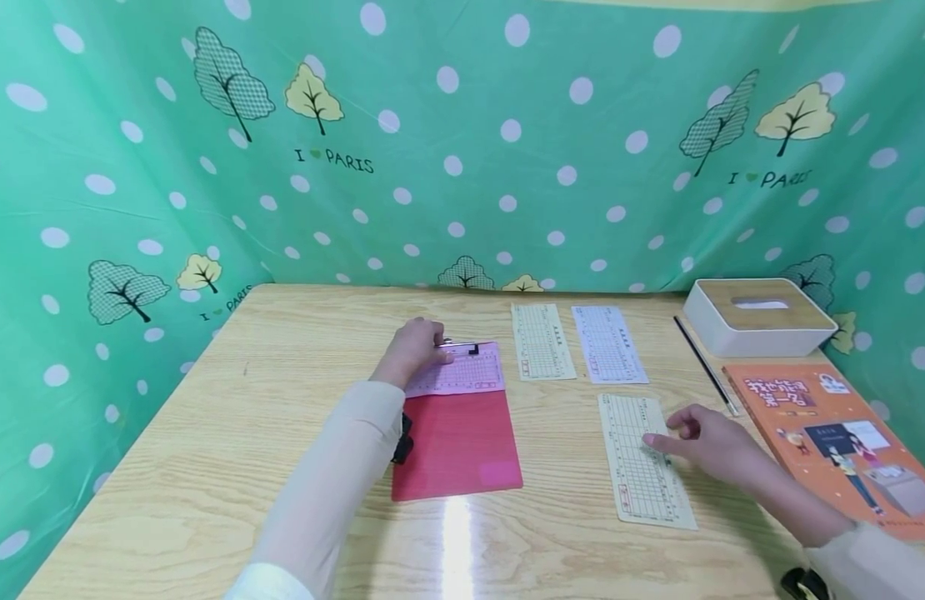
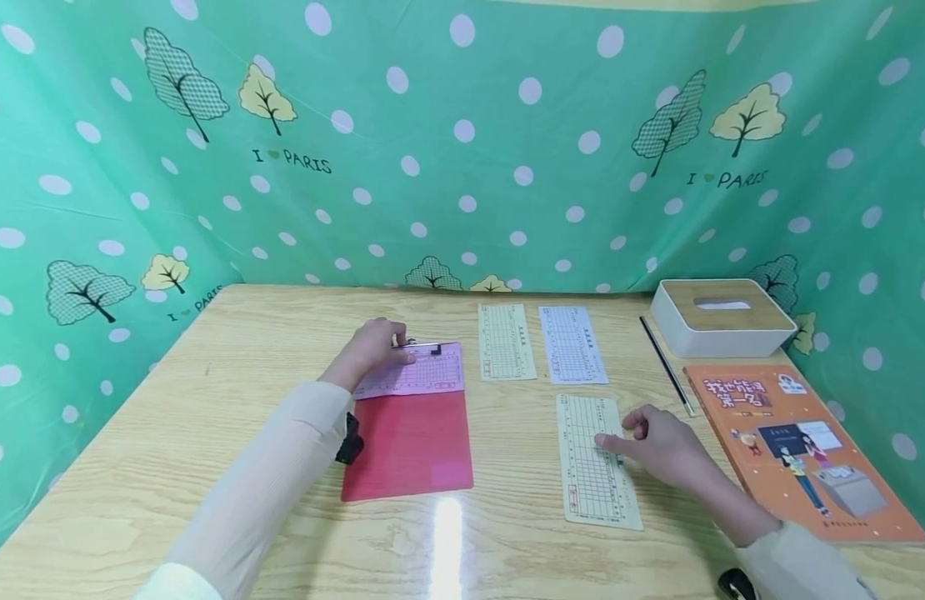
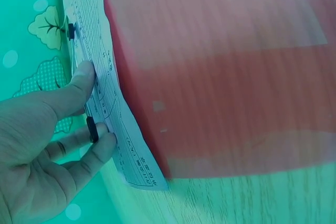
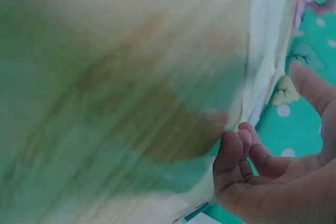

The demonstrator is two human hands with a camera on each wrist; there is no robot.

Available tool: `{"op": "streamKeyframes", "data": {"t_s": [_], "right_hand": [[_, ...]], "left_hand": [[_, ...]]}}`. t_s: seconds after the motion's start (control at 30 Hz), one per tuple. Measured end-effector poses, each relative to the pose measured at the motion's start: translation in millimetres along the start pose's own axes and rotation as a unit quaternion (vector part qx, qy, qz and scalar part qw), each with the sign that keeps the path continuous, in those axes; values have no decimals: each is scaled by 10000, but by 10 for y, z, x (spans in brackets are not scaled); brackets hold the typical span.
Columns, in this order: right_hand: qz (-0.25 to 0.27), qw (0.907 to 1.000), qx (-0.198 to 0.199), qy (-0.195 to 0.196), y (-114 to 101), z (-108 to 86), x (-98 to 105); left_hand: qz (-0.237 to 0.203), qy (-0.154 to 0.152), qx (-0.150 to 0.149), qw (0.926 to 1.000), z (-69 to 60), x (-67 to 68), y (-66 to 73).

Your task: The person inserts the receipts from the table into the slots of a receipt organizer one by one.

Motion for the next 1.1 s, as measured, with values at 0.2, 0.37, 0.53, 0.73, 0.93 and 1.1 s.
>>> {"op": "streamKeyframes", "data": {"t_s": [0.2, 0.37, 0.53, 0.73, 0.93, 1.1], "right_hand": [[-287, 9994, 188, 30, -70, -5, -85], [-445, 9985, 311, -5, -130, 17, -114], [-430, 9968, 676, -35, -229, 40, -126], [-419, 9946, 948, -50, -300, 25, -155], [-674, 9960, 576, -130, -276, -10, -161], [-1335, 9903, 252, -277, -235, -61, -164]], "left_hand": [[-13, 50, -59, 10000, -10, 8, 4], [8, 102, -128, 9999, -12, 15, 2], [-28, 100, -141, 9998, -15, 11, 8], [-31, 78, -113, 9999, -11, 3, 15], [-61, 56, -41, 10000, -8, -2, 3], [-22, 66, -73, 9999, -5, 0, 8]]}}
Point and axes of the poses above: each hand's wrist, its own z-axis towards the middle knuckle, its own x-axis out of the back of the hand, y = z × x, the point moved 9 cm from there along z, towards the middle knuckle, and after that the axes turned 4 degrees about z, right-handed, at the moved point
